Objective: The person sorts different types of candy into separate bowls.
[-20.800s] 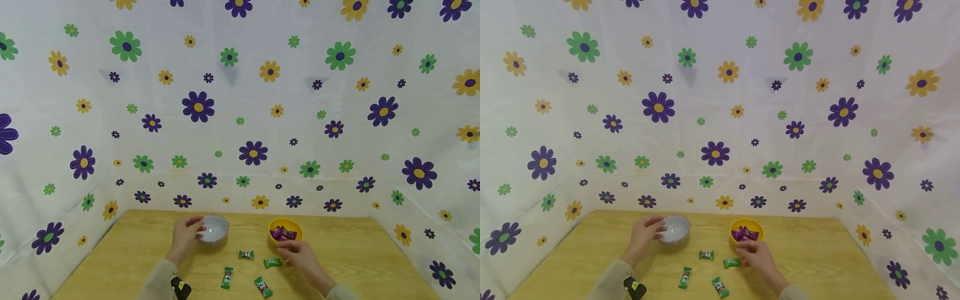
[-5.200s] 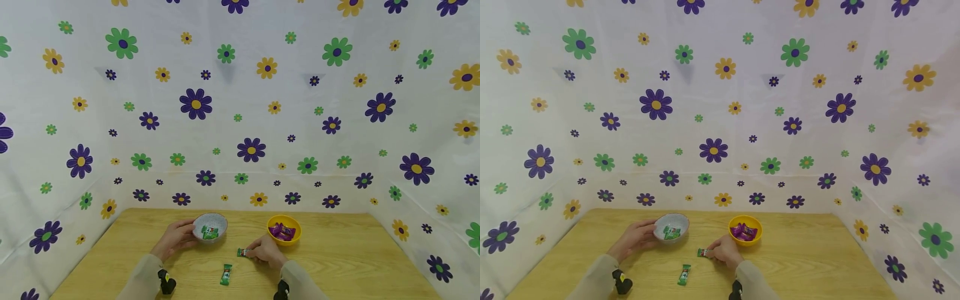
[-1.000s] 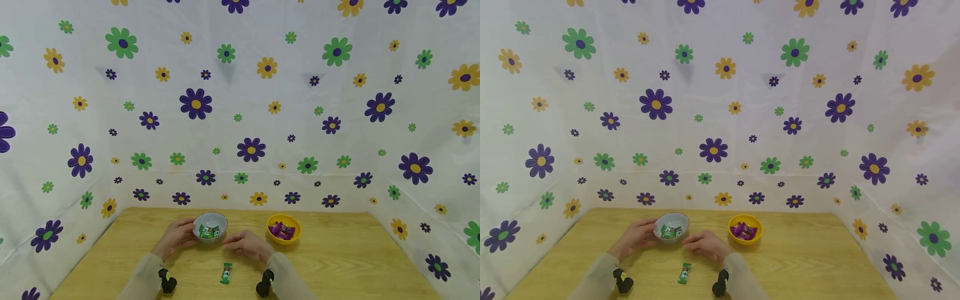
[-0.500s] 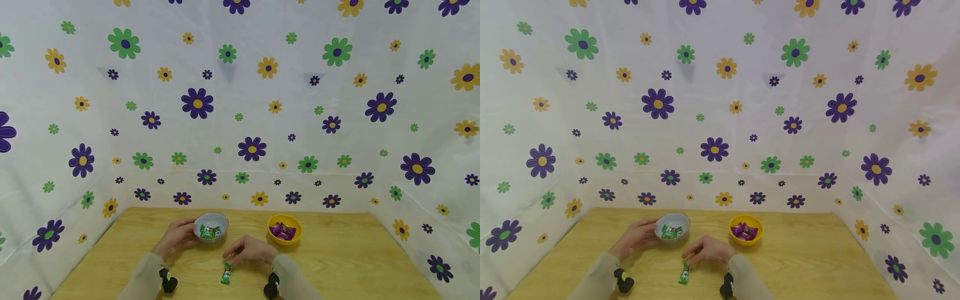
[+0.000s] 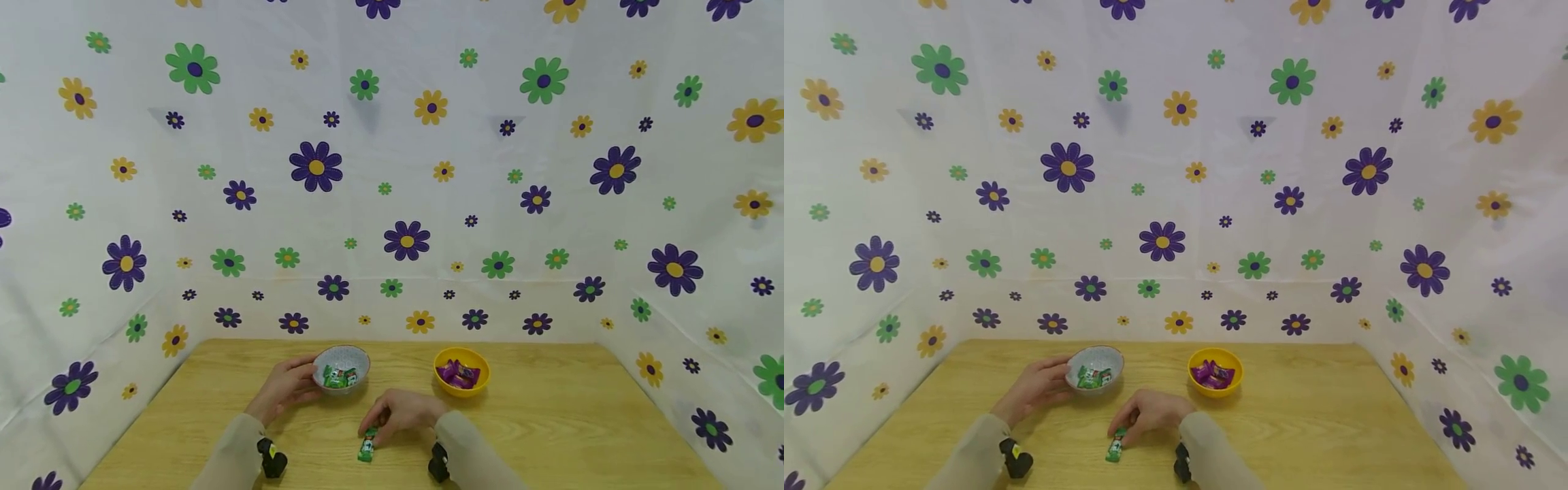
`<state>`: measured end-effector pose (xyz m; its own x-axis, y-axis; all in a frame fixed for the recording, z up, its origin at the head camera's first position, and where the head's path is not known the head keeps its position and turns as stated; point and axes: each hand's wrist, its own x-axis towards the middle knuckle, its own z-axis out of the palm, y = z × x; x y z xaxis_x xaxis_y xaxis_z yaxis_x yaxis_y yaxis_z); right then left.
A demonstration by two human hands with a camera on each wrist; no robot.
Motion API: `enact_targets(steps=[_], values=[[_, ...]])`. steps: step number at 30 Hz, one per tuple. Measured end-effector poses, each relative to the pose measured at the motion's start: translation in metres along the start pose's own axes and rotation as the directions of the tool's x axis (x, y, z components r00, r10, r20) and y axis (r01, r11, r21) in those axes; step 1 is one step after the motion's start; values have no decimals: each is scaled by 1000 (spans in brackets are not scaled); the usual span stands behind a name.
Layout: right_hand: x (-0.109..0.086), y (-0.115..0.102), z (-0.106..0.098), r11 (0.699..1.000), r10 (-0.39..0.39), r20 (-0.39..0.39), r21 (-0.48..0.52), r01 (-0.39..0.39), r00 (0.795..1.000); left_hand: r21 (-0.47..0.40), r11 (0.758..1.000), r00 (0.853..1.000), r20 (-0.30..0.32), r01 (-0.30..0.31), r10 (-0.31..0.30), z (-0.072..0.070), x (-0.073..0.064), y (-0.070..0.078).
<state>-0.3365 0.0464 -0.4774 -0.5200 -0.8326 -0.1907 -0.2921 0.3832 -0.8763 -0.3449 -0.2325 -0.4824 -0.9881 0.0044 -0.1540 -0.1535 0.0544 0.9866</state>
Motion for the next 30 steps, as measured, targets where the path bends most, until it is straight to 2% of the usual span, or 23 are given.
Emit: enact_targets(steps=[4,8,14,23,30], values=[[1,-3,1,1000,-21,22,-5,21,1000,-1,1000,1000,0,4,-4,-1,0,0],[1,-4,3,999,-30,5,-26,30,1000,3,1000,1000,8,8,-8,-2,-1,0],[1,-6,3,999,3,-31,-51,-5,1000,-5,1000,1000,5,8,-8,-1,0,2],[0,-7,3,997,77,-128,29,-73,989,-5,1000,1000,-6,27,-27,-1,1,2],[0,-3,1,992,89,-201,101,-69,976,8,999,1000,-5,31,-31,0,0,3]])
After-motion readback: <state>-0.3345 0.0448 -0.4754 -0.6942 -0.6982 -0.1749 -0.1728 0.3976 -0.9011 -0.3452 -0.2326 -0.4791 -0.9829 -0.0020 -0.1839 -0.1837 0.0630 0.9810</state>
